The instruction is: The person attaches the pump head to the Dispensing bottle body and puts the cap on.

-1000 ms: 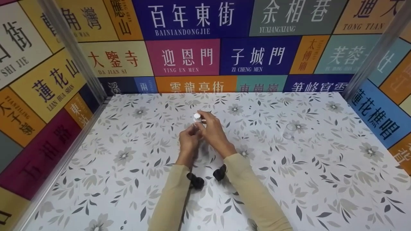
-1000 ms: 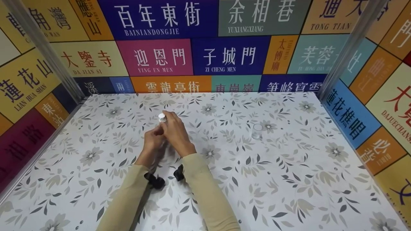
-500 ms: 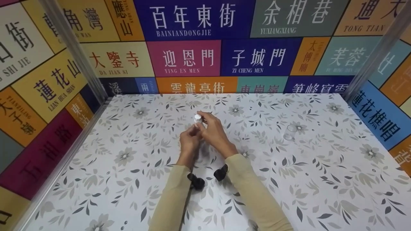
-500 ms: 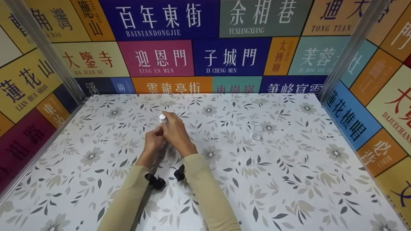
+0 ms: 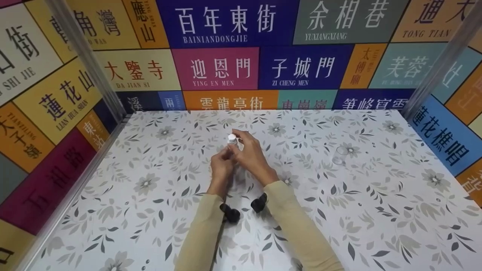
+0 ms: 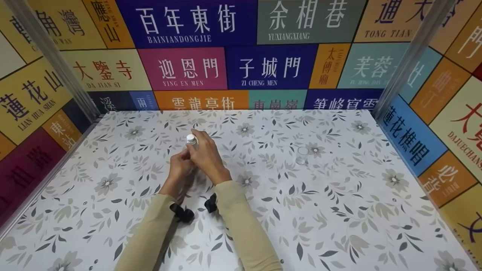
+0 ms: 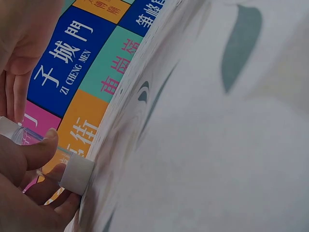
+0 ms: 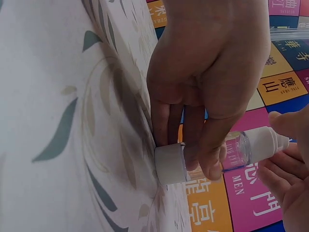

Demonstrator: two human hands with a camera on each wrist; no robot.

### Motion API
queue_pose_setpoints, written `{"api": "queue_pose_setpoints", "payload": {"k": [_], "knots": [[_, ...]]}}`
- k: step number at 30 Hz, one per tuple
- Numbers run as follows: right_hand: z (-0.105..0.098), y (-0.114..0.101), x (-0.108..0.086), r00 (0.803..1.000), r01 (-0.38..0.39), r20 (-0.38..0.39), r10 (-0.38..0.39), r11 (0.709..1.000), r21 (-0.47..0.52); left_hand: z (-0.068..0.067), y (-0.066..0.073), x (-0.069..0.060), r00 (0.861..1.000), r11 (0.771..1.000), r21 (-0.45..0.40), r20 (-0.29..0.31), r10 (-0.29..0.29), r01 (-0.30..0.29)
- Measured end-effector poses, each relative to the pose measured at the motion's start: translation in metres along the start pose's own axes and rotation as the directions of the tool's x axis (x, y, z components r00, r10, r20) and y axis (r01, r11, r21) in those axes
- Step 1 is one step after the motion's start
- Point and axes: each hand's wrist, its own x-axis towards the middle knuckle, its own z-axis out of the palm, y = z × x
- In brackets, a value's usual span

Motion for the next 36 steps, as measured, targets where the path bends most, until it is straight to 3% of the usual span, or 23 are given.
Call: {"api": "queue_pose_setpoints", "payload": {"k": [6,13,24,31,36], "knots": [[-0.0006,-0.0013,0.0002,1.0,0.003,0.031,-0.003,1.0,0.007,-0.0003,0.0007,-0.0003,1.0,1.0,0.011,0.008,-0.014,0.014],[-0.0005,-0.002,-0.0004,0.999,0.036,0.012,-0.036,0.999,-0.014,-0.0013,0.0011,-0.0016,1.0,1.0,0.015,0.009,-0.01,0.01],[-0.0001,-0.0009,-0.0012,0.999,-0.02,0.038,0.02,1.0,0.004,-0.0001,0.0006,-0.0019,1.0,1.0,0.008,-0.013,0.024,-0.024],[0.0001,-0.0019,-0.0009,0.999,-0.034,0.042,0.034,0.999,0.008,-0.0002,0.0008,-0.0031,1.0,1.0,0.005,-0.009,-0.014,0.014],[0.0006,-0.0008,-0.0012,1.0,-0.022,0.008,0.022,1.0,-0.015,0.0,-0.0005,-0.0028,0.999,0.999,-0.011,-0.022,0.03,-0.031]]}}
